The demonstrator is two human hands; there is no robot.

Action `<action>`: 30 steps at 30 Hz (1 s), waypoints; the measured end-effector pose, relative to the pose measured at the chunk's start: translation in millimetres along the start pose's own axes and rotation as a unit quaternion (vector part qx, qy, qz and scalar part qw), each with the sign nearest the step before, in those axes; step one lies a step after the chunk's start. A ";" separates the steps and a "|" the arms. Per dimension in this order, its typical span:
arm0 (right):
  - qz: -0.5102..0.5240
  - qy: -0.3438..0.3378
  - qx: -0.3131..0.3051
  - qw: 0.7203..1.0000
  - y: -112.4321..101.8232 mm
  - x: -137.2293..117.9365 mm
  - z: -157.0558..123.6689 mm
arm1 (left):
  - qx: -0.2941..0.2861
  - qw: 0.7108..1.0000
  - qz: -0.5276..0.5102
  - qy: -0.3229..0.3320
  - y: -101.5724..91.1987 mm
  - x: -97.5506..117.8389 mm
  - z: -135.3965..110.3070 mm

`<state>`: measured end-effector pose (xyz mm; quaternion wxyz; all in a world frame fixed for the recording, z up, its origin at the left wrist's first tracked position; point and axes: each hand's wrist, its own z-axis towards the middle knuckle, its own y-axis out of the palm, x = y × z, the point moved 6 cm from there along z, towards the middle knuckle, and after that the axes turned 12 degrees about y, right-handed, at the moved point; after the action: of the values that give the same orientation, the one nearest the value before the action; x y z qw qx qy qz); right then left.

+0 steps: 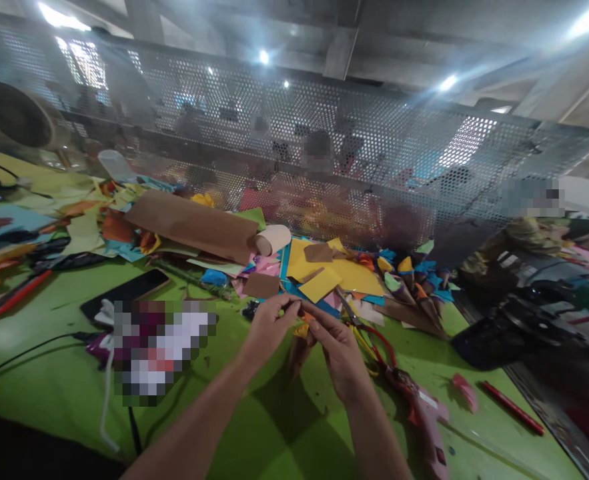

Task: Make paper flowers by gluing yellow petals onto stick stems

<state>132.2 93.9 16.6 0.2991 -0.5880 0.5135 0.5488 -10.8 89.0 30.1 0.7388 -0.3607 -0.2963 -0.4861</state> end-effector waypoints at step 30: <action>0.060 0.015 0.003 0.998 -2.0 -0.4 -1.1 | -0.004 1.000 -0.017 0.005 3.5 -2.3 -0.3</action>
<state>134.5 93.6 16.8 0.2598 -0.5631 0.5542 0.5552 -8.4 90.8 27.2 0.7302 -0.3564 -0.2968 -0.5017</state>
